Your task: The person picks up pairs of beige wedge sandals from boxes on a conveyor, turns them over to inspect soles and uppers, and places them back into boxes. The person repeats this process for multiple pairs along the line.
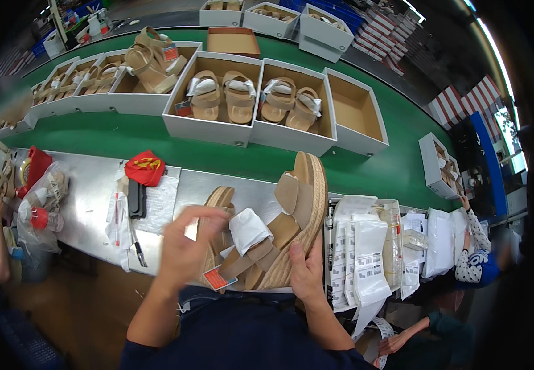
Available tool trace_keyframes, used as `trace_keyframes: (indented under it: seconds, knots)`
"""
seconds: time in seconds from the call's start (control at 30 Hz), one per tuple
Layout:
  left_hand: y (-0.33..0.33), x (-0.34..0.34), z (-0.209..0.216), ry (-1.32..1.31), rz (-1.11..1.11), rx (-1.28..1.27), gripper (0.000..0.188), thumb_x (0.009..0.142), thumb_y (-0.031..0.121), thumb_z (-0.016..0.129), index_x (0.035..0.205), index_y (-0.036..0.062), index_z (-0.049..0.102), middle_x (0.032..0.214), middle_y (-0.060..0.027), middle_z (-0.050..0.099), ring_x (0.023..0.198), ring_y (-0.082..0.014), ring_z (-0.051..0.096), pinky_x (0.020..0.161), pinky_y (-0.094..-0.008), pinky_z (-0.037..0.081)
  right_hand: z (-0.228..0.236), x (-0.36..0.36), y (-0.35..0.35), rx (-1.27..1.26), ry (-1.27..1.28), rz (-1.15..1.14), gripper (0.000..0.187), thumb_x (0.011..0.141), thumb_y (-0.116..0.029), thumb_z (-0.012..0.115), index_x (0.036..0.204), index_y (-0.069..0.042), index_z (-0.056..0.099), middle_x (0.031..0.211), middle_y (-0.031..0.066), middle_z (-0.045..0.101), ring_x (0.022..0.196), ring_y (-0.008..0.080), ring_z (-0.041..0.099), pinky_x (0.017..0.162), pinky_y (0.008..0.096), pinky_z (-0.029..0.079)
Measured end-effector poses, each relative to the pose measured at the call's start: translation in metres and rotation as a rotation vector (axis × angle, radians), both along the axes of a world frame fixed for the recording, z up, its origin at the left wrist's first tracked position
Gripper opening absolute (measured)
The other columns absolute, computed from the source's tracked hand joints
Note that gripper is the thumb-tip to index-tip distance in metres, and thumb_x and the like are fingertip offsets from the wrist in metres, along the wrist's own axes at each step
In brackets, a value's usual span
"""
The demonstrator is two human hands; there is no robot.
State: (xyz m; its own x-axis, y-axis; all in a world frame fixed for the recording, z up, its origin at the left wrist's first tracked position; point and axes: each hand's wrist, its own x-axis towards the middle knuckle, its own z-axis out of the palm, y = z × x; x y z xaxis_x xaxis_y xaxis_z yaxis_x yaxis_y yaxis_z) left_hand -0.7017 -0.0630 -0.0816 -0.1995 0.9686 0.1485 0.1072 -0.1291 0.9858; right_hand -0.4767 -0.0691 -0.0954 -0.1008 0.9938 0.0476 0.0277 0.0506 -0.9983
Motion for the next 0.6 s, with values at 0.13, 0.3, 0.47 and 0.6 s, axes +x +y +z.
trace_keyframes:
  seconds: [0.13,0.3,0.47,0.6]
  knots:
    - [-0.003,0.036,0.025,0.261,-0.197,0.179,0.01,0.084,0.003,0.066,0.092,0.0054,0.07,0.095,-0.0072,0.068,0.098,-0.0235,0.057,0.093,-0.0357,0.042,0.007,-0.009,-0.005,-0.038,-0.041,0.02,0.072,0.099,-0.022,0.052,0.149,0.006,0.01,0.141,0.0167,0.039,0.129,0.0212,0.04,0.108,0.0318,0.031]
    - [-0.004,0.054,0.013,0.306,-0.141,0.185,0.009,0.082,0.007,0.07,0.091,0.0066,0.07,0.094,-0.0058,0.069,0.103,-0.0266,0.054,0.096,-0.0397,0.04,0.005,-0.01,-0.008,0.023,-0.096,-0.006,0.078,0.099,-0.023,0.053,0.149,0.008,0.002,0.143,0.0206,0.036,0.13,0.0224,0.039,0.108,0.0322,0.032]
    - [-0.005,0.06,0.008,0.377,-0.088,0.212,0.01,0.081,0.009,0.072,0.09,0.0085,0.072,0.092,-0.0042,0.069,0.101,-0.0272,0.054,0.096,-0.0414,0.04,0.01,-0.01,-0.007,0.023,-0.122,-0.003,0.082,0.098,-0.028,0.054,0.149,0.009,0.003,0.142,0.0245,0.037,0.129,0.0251,0.042,0.107,0.0331,0.033]
    - [-0.002,0.056,0.004,0.323,-0.129,0.185,0.01,0.078,0.009,0.075,0.088,0.0074,0.073,0.091,-0.0042,0.069,0.102,-0.0256,0.054,0.094,-0.0383,0.042,-0.001,-0.006,-0.008,0.116,-0.262,-0.05,0.084,0.096,-0.033,0.057,0.148,0.01,0.008,0.139,0.0294,0.04,0.127,0.033,0.046,0.106,0.0366,0.035]
